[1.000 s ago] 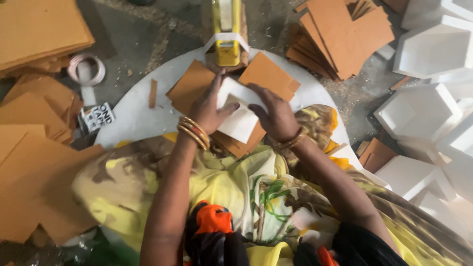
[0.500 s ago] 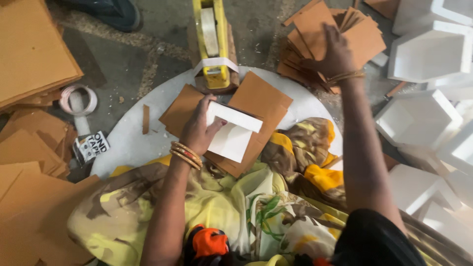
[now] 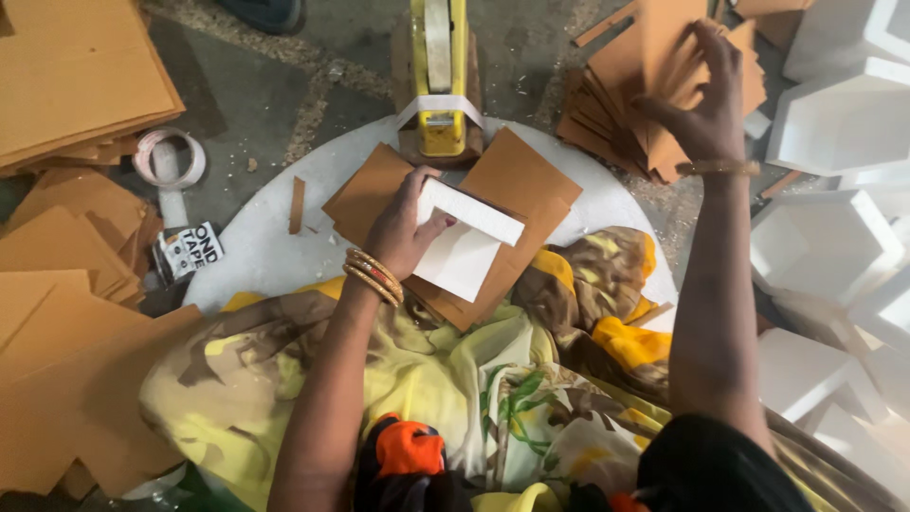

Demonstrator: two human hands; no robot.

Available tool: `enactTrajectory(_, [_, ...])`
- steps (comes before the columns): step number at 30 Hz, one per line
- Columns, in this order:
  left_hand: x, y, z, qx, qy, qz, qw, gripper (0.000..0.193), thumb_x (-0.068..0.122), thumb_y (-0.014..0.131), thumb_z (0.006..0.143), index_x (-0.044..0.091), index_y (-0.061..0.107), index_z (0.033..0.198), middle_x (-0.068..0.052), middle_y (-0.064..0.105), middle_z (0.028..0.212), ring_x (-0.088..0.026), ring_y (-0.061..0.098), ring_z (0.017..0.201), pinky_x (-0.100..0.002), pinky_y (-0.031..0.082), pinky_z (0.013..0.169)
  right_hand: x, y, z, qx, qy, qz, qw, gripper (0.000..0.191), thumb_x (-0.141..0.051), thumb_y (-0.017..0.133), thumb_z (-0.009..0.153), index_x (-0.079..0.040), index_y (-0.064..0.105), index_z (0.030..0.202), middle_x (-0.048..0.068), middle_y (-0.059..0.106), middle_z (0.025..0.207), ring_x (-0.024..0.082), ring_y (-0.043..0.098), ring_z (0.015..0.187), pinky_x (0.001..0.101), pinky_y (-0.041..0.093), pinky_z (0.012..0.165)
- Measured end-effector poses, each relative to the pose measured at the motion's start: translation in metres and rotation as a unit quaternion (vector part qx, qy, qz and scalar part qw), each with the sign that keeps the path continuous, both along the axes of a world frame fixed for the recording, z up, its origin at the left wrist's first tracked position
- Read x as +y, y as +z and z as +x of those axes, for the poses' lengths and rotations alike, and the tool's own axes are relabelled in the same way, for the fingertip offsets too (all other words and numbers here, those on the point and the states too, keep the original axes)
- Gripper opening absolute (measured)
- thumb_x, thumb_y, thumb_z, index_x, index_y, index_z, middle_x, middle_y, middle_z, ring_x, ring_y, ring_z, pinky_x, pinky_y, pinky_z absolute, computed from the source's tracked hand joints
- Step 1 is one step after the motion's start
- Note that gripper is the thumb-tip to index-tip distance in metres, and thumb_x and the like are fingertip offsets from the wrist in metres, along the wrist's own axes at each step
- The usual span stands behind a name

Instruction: The person assembles small cardboard boxes by inserting white foam inserts and sealing the flaps with a tape dispenser. The person handles cardboard pieces and foam inserts one at a time, stacking completed boxes nearby.

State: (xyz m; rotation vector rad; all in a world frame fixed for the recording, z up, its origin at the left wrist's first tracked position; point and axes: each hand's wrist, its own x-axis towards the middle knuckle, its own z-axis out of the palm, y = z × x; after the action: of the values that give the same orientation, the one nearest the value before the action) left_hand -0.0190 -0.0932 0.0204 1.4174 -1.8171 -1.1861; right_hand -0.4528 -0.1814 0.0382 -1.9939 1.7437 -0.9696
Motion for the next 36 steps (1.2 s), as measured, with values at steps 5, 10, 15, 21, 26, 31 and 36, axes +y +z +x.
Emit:
enactTrajectory(5, [0.000, -0.008, 0.001, 0.016, 0.001, -0.041, 0.999, 0.063, 0.023, 0.075, 0.092, 0.010, 0.041, 0.143, -0.023, 0.062, 0.133, -0.041, 0.064, 0.119, -0.046, 0.053, 0.092, 0.045, 0.009, -0.015, -0.574, 0.080, -0.017, 0.815, 0.045, -0.021, 0.071, 0.101, -0.004, 0.055, 0.139, 0.010, 0.059, 0.128, 0.021, 0.058, 0.114, 0.0348, 0.048, 0.099])
enactTrajectory(10, [0.000, -0.004, 0.003, -0.010, 0.006, 0.006, 1.000, 0.065, 0.023, 0.075, 0.090, 0.013, 0.041, 0.144, -0.022, 0.064, 0.131, -0.041, 0.065, 0.116, -0.046, 0.053, 0.091, 0.076, -0.023, -0.049, -0.770, 0.005, -0.072, 0.634, 0.034, -0.028, 0.060, 0.096, -0.005, 0.058, 0.121, 0.011, 0.064, 0.126, 0.026, 0.066, 0.116, 0.0391, 0.055, 0.104])
enactTrajectory(15, [-0.001, 0.000, 0.002, -0.005, 0.001, -0.004, 1.000, 0.065, 0.023, 0.076, 0.090, 0.013, 0.040, 0.143, -0.023, 0.062, 0.135, -0.042, 0.064, 0.118, -0.046, 0.052, 0.092, 0.086, -0.058, -0.080, -0.699, -0.101, 0.021, 0.707, 0.034, -0.015, 0.065, 0.099, -0.002, 0.055, 0.128, 0.011, 0.066, 0.118, 0.026, 0.065, 0.107, 0.0416, 0.056, 0.096])
enactTrajectory(21, [0.000, 0.003, 0.004, -0.002, -0.002, 0.009, 1.000, 0.064, 0.022, 0.074, 0.092, 0.011, 0.039, 0.145, -0.023, 0.062, 0.133, -0.040, 0.064, 0.121, -0.045, 0.051, 0.095, 0.076, -0.080, -0.059, -0.433, -0.345, 0.138, 0.822, 0.076, -0.014, 0.076, 0.086, -0.006, 0.033, 0.148, 0.015, 0.067, 0.116, 0.031, 0.065, 0.101, 0.0454, 0.057, 0.087])
enactTrajectory(26, [0.000, 0.002, 0.003, -0.004, -0.003, 0.000, 1.000, 0.063, 0.022, 0.074, 0.093, 0.010, 0.039, 0.144, -0.023, 0.062, 0.133, -0.040, 0.063, 0.121, -0.045, 0.051, 0.094, 0.070, -0.068, -0.037, 0.081, -0.301, -0.025, 0.950, 0.119, -0.029, 0.097, 0.083, -0.002, 0.016, 0.165, 0.033, 0.041, 0.155, 0.047, 0.038, 0.143, 0.0588, 0.034, 0.117])
enactTrajectory(31, [-0.001, 0.000, 0.004, 0.001, -0.007, -0.004, 1.000, 0.063, 0.021, 0.074, 0.093, 0.010, 0.039, 0.144, -0.022, 0.062, 0.134, -0.039, 0.064, 0.121, -0.044, 0.052, 0.095, 0.029, -0.061, -0.030, 0.159, -0.102, 0.121, 0.975, 0.131, -0.051, 0.100, 0.074, -0.008, 0.020, 0.167, 0.031, 0.038, 0.156, 0.053, 0.027, 0.144, 0.0612, 0.029, 0.113])
enactTrajectory(36, [-0.001, -0.002, 0.001, -0.009, 0.006, 0.005, 1.000, 0.063, 0.021, 0.075, 0.091, 0.012, 0.041, 0.143, -0.021, 0.063, 0.133, -0.038, 0.065, 0.119, -0.044, 0.052, 0.095, 0.003, -0.055, -0.023, 0.203, -0.124, 0.153, 0.959, 0.120, -0.049, 0.098, 0.066, -0.012, 0.035, 0.161, 0.022, 0.049, 0.148, 0.046, 0.039, 0.139, 0.0584, 0.037, 0.112])
